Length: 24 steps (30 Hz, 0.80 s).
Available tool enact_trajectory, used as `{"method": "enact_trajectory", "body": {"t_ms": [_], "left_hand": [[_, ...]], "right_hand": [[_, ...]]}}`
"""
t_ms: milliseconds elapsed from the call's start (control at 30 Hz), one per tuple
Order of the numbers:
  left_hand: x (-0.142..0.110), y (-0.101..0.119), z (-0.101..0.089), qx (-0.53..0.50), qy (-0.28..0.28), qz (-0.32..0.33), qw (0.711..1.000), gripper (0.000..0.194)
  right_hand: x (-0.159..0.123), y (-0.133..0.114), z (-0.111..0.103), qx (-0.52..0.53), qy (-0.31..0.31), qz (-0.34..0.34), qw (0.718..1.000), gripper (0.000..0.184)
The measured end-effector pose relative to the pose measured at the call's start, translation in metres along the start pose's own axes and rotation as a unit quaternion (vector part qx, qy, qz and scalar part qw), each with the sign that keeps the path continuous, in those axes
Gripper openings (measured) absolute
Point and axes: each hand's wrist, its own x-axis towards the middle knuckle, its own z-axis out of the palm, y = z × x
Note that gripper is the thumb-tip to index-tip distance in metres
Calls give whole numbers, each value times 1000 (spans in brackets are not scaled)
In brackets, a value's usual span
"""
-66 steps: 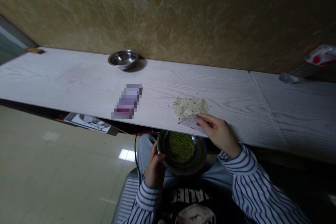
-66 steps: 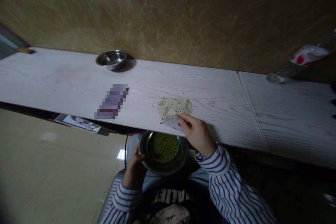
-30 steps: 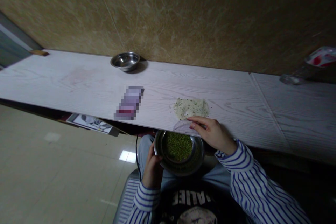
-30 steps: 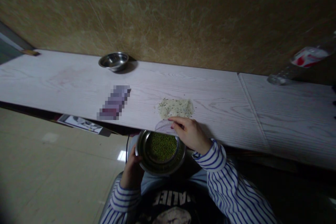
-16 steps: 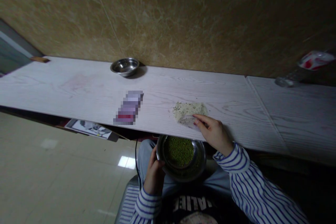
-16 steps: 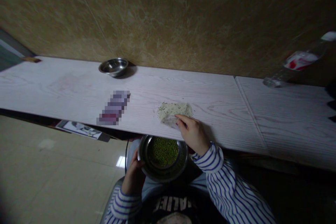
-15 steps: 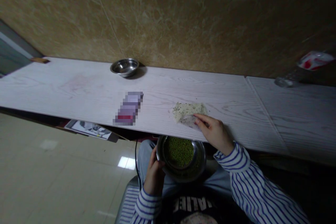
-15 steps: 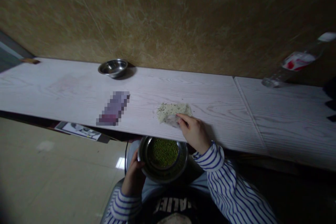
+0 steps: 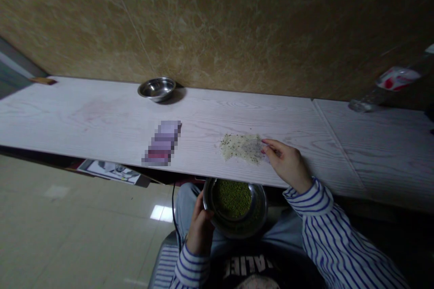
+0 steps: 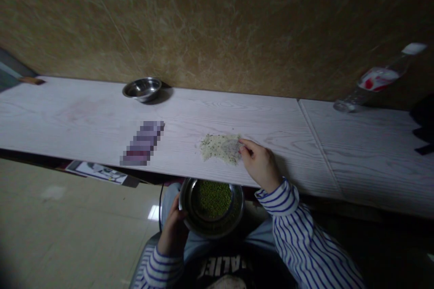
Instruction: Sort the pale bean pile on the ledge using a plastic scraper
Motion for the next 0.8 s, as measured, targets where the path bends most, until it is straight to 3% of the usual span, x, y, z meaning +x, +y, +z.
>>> {"method": "enact_trajectory", "body": {"t_ms": [167, 500, 800], "left_hand": [[-2, -1, -2, 10, 15, 1, 1000, 53], [-1, 2, -4, -1, 3, -7, 1000, 54], [-2, -1, -10, -6, 4, -19, 1000, 54]], "right_hand": [[3, -9, 4, -28, -30, 6, 999, 37], [-1, -16, 6, 56, -86, -15, 995, 30], [-13, -13, 1, 70, -83, -8, 994, 30]]}}
